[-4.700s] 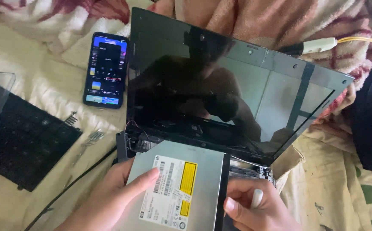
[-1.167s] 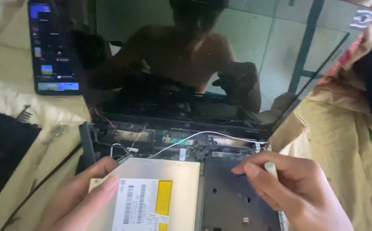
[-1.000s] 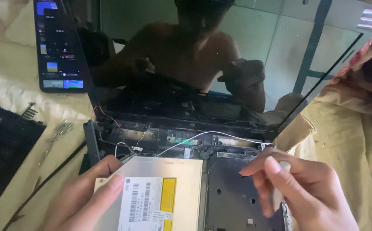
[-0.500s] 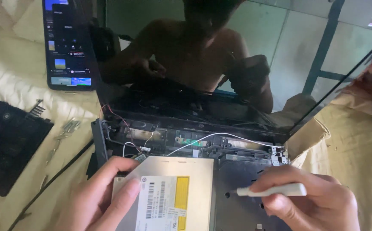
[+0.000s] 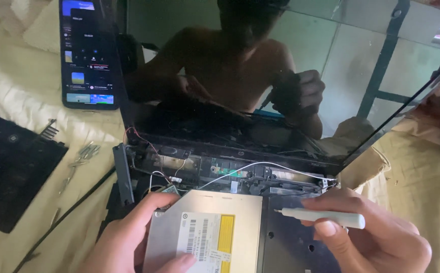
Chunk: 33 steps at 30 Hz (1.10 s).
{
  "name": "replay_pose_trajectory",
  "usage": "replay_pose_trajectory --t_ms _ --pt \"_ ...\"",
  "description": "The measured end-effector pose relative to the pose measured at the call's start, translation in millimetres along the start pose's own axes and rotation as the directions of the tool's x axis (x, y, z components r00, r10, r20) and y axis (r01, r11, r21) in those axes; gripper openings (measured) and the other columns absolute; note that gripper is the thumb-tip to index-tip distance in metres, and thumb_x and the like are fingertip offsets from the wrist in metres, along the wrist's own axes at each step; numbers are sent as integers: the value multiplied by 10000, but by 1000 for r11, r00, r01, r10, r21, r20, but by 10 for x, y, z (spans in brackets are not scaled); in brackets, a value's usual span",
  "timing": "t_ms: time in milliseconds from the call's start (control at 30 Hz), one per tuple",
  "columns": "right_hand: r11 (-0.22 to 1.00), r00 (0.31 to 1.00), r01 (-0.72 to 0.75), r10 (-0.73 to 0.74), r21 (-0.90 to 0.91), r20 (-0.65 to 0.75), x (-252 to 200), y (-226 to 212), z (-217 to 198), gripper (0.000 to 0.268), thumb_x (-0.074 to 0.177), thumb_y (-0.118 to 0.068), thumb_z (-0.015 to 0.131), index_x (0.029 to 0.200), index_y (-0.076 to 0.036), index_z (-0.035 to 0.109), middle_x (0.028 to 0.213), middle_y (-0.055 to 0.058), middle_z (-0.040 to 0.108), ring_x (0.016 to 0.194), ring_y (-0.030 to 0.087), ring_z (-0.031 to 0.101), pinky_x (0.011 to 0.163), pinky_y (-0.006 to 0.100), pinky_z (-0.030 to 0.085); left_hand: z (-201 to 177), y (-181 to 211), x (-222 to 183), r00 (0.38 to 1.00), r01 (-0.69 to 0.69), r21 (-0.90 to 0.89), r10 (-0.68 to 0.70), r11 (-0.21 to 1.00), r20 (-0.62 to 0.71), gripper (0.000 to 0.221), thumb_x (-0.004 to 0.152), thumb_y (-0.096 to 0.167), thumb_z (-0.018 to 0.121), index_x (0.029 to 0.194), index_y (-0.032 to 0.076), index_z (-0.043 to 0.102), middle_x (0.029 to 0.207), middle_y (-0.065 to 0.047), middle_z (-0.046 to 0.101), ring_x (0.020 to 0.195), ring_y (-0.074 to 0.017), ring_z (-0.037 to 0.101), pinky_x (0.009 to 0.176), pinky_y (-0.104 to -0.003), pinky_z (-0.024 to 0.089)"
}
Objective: Securing an internal optical drive into a laptop chassis using a small plastic tool.
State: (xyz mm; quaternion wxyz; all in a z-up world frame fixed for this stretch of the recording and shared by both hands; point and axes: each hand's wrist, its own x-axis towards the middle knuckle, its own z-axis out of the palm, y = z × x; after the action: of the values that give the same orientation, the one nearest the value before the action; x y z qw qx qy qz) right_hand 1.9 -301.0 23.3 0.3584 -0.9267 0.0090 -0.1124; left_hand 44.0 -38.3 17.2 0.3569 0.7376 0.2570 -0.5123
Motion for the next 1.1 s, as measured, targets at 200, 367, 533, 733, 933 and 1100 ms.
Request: replay_pose_trajectory --t_ms 200,367,533,733,933,1100 --pt "999 999 -15 17 49 -35 -20 -68 60 238 820 -225 698 820 -7 796 769 75 822 496 144 728 510 192 587 -29 36 -144 1000 6 -99 -8 995 -23 728 771 276 958 1359 440 562 1271 146 889 1137 -44 859 954 -244 752" --pt "951 952 -259 281 170 -119 -36 -237 82 227 854 -122 702 817 83 794 691 205 760 490 263 699 536 288 566 -51 -85 -100 999 -36 -255 35 966 -9 724 801 255 890 1398 410 510 1366 125 842 1151 -107 851 869 -308 751" --pt "984 998 63 -65 169 5 -169 -46 -13 163 749 -198 778 685 -48 781 643 60 818 491 152 792 553 236 675 -56 -227 -98 977 -203 -301 212 932 -4 789 814 200 838 1468 427 459 1401 104 817 1258 -81 802 1010 -349 731" --pt "990 981 136 -139 31 137 -227 -187 63 206 753 -319 814 643 -149 776 606 -50 803 459 58 672 485 203 524 -10 -372 -35 901 -195 391 322 900 -291 907 803 579 857 1482 454 269 1506 222 372 1356 13 506 1016 -258 659" --pt "994 973 103 -90 -48 214 -215 -29 54 132 770 -305 811 807 -181 839 765 -66 874 604 91 786 483 230 592 55 -732 246 455 -472 614 771 633 -445 815 762 504 799 1480 299 473 1259 13 500 716 -133 736 498 -390 644" --pt "986 966 166 -166 18 199 -205 -6 105 159 803 -318 793 799 -159 795 729 -49 827 551 90 721 483 231 556 223 -637 175 128 -532 794 955 295 -269 863 722 668 795 1451 282 542 1464 -77 466 1175 -266 547 729 -430 551"
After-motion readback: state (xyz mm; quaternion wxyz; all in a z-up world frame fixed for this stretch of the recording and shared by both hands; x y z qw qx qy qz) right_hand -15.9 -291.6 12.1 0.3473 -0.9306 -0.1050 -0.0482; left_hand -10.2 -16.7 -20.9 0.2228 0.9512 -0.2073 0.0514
